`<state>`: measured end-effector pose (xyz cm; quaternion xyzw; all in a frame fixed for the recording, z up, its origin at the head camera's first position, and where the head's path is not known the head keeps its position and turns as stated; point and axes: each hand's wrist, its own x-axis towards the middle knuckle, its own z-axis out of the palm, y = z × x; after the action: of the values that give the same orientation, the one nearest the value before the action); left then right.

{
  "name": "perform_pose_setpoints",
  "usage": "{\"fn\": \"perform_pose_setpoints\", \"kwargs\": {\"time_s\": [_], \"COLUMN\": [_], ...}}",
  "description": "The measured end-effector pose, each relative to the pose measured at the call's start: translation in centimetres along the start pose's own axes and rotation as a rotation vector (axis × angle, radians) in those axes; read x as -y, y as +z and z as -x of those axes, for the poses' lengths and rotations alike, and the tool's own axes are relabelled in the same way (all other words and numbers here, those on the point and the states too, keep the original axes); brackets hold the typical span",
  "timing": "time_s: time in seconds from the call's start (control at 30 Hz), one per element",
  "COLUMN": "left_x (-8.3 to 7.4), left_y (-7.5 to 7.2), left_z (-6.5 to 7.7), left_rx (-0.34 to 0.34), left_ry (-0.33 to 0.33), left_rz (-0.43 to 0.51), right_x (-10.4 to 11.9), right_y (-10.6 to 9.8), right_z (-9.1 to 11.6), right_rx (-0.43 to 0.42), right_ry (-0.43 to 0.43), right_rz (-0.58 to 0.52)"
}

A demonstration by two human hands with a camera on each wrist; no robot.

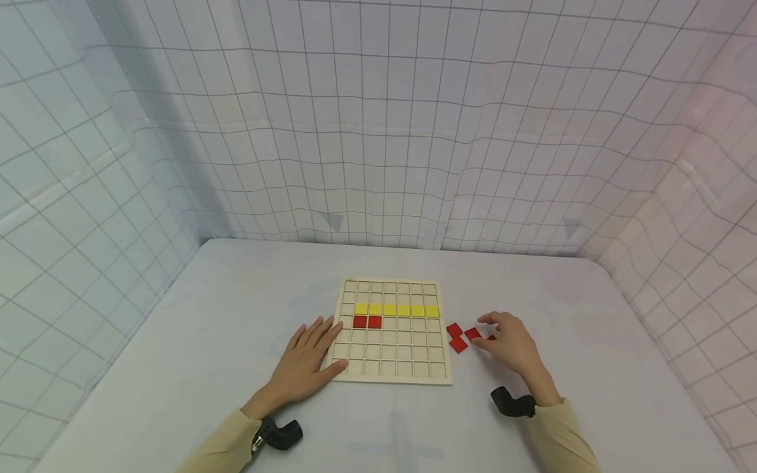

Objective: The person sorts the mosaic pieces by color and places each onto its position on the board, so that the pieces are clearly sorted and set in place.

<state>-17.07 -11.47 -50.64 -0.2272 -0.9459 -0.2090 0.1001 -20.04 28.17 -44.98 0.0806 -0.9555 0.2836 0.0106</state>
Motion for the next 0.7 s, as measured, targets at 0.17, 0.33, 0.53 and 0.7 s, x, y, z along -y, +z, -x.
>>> {"fn": "perform_pose_setpoints", "kwargs": {"time_s": [0.17,0.33,0.53,0.7], "left_x": [0.02,-0.15,-0.21,-0.13], "left_y": [0.08,-0.2,-0.36,-0.32], "left_z": [0.01,0.05,0.08,0.08], "left_rx": [0.002,0.001,0.006,0.003], "left_ry": [-0.001,0.0,-0.001,0.006], "left_rz": [-0.005,0.008,0.011,0.018], "right_x": [-0.45,-0.74,-0.96,-1.08], "right_y": [-0.3,-0.47,-0.53,-0.63], "right_z": [0.25,0.42,0.58,0.69], "right_rx": [0.037,0.075,0.085,0.099], "right_ry": [0.035,0.06,0.071,0.098], "right_rz": [-0.012,-0.032,-0.034,-0.041]}}
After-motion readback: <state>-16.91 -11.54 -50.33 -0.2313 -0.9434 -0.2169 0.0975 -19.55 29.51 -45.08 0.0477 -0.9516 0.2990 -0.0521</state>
